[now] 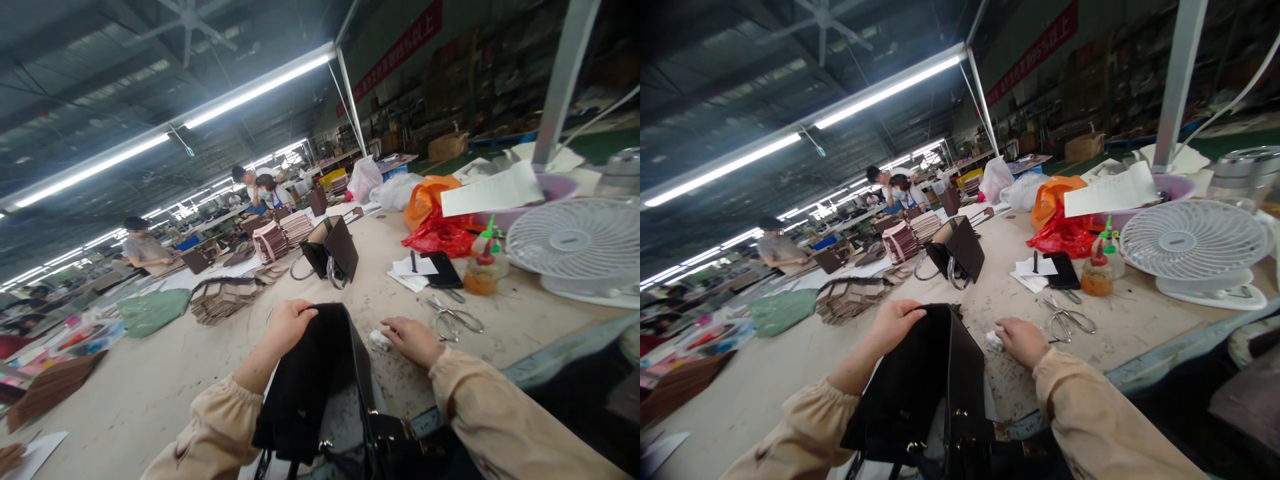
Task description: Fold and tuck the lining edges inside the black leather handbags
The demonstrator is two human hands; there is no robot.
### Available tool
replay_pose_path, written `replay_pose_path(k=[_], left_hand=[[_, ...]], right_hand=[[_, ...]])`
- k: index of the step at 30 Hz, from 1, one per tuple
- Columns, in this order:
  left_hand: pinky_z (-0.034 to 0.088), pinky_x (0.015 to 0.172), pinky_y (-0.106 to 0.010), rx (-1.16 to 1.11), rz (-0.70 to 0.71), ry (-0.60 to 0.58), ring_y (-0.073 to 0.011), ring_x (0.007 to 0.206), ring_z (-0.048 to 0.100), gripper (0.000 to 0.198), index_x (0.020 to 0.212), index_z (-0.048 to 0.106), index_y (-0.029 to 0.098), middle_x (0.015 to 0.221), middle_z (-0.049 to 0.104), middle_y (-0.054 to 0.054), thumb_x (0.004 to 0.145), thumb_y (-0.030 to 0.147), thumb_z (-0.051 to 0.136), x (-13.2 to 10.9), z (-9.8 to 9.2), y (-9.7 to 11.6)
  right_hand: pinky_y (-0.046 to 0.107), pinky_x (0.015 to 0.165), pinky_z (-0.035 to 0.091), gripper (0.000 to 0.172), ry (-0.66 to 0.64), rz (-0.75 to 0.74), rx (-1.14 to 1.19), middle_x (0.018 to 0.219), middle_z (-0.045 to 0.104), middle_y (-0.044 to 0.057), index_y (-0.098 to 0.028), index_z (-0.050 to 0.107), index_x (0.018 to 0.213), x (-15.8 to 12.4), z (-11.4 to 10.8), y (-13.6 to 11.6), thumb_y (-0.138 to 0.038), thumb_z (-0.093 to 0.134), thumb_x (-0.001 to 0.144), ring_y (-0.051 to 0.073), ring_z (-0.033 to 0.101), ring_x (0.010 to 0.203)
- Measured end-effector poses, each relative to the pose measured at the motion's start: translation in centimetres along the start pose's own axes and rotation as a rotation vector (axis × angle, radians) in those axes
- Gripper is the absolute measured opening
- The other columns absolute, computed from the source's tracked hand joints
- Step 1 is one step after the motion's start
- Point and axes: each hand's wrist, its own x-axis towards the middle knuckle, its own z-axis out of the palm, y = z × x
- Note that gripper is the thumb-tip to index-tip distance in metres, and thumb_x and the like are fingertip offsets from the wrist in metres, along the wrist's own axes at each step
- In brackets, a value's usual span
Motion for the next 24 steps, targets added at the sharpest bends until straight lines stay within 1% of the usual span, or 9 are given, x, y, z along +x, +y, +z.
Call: replay_pose_path(k=[4, 9, 12, 14, 15, 17, 20, 22, 24], left_hand=[[0.034, 0.054, -0.023, -0.058, -0.044, -0.019, -0.0145, 0.058, 0.053, 0.021, 0.07, 0.064, 0.016, 0.058, 0.059, 0.001, 0.075, 0.035, 0.056, 0.3, 0.2, -0.1], [0.028, 0.048, -0.021, -0.126, -0.082, -0.016, -0.0098, 0.05, 0.042, 0.019, 0.062, 0.055, 0.017, 0.049, 0.046, 0.006, 0.069, 0.033, 0.063, 0.5, 0.5, 0.3], [0.028, 0.047, -0.021, -0.153, -0.108, -0.021, -0.0089, 0.047, 0.04, 0.02, 0.061, 0.056, 0.016, 0.048, 0.046, 0.007, 0.067, 0.033, 0.066, 0.6, 0.6, 0.2], [0.031, 0.047, -0.021, -0.17, -0.132, -0.03, -0.01, 0.047, 0.044, 0.019, 0.063, 0.06, 0.016, 0.049, 0.052, 0.005, 0.066, 0.034, 0.067, 0.6, 0.6, 0.0], [0.035, 0.049, -0.022, -0.18, -0.126, -0.043, -0.0113, 0.05, 0.049, 0.018, 0.067, 0.062, 0.016, 0.053, 0.057, 0.004, 0.067, 0.034, 0.067, 0.5, 0.5, -0.1], [0.044, 0.061, -0.024, -0.211, -0.07, -0.071, -0.0154, 0.065, 0.06, 0.022, 0.082, 0.068, 0.017, 0.071, 0.068, 0.0, 0.069, 0.034, 0.067, 0.0, 0.1, -0.3], [0.046, 0.083, -0.028, -0.258, 0.019, -0.078, -0.0205, 0.093, 0.064, 0.037, 0.107, 0.066, 0.017, 0.103, 0.07, -0.005, 0.075, 0.035, 0.061, -1.0, -0.7, -0.2], [0.046, 0.086, -0.028, -0.223, 0.048, -0.07, -0.0214, 0.097, 0.063, 0.035, 0.108, 0.066, 0.017, 0.107, 0.07, -0.005, 0.08, 0.036, 0.055, -1.6, -1.1, -0.2], [0.045, 0.084, -0.027, -0.152, 0.071, -0.057, -0.0208, 0.094, 0.064, 0.032, 0.103, 0.069, 0.019, 0.102, 0.071, -0.002, 0.084, 0.036, 0.049, -2.0, -1.2, -0.2]], right_hand=[[0.034, 0.087, 0.046, 0.037, -0.017, -0.023, -0.024, 0.11, 0.066, 0.011, -0.016, 0.062, 0.116, 0.1, 0.4, 0.0, -0.03, 0.042, 0.089, 0.024, 0.062, 0.099], [0.036, 0.089, 0.046, 0.035, -0.04, -0.049, -0.044, 0.111, 0.065, 0.011, -0.017, 0.063, 0.116, 0.3, 0.4, 0.0, -0.027, 0.043, 0.088, 0.025, 0.062, 0.101], [0.037, 0.088, 0.046, 0.035, -0.053, -0.046, -0.065, 0.112, 0.065, 0.011, -0.018, 0.063, 0.116, 0.3, 0.4, 0.0, -0.027, 0.043, 0.088, 0.026, 0.061, 0.102], [0.037, 0.089, 0.046, 0.035, -0.067, -0.052, -0.07, 0.113, 0.065, 0.011, -0.018, 0.063, 0.115, 0.3, 0.5, 0.1, -0.026, 0.043, 0.088, 0.026, 0.061, 0.103], [0.036, 0.089, 0.046, 0.035, -0.074, -0.055, -0.069, 0.112, 0.065, 0.011, -0.017, 0.064, 0.115, 0.2, 0.5, 0.1, -0.026, 0.043, 0.087, 0.026, 0.061, 0.103], [0.036, 0.09, 0.045, 0.035, -0.082, -0.057, -0.066, 0.112, 0.065, 0.012, -0.016, 0.064, 0.114, 0.2, 0.6, 0.3, -0.026, 0.043, 0.087, 0.025, 0.061, 0.103], [0.035, 0.09, 0.045, 0.035, -0.073, -0.054, -0.065, 0.111, 0.066, 0.011, -0.017, 0.064, 0.114, 0.2, 0.6, 0.4, -0.027, 0.043, 0.087, 0.025, 0.061, 0.102], [0.035, 0.088, 0.045, 0.034, -0.077, -0.049, -0.066, 0.111, 0.066, 0.011, -0.018, 0.065, 0.112, 0.2, 0.4, 0.3, -0.027, 0.043, 0.087, 0.025, 0.062, 0.101], [0.034, 0.086, 0.046, 0.033, -0.094, -0.043, -0.068, 0.11, 0.067, 0.011, -0.019, 0.066, 0.11, 0.1, 0.3, 0.2, -0.027, 0.043, 0.087, 0.025, 0.062, 0.1]])
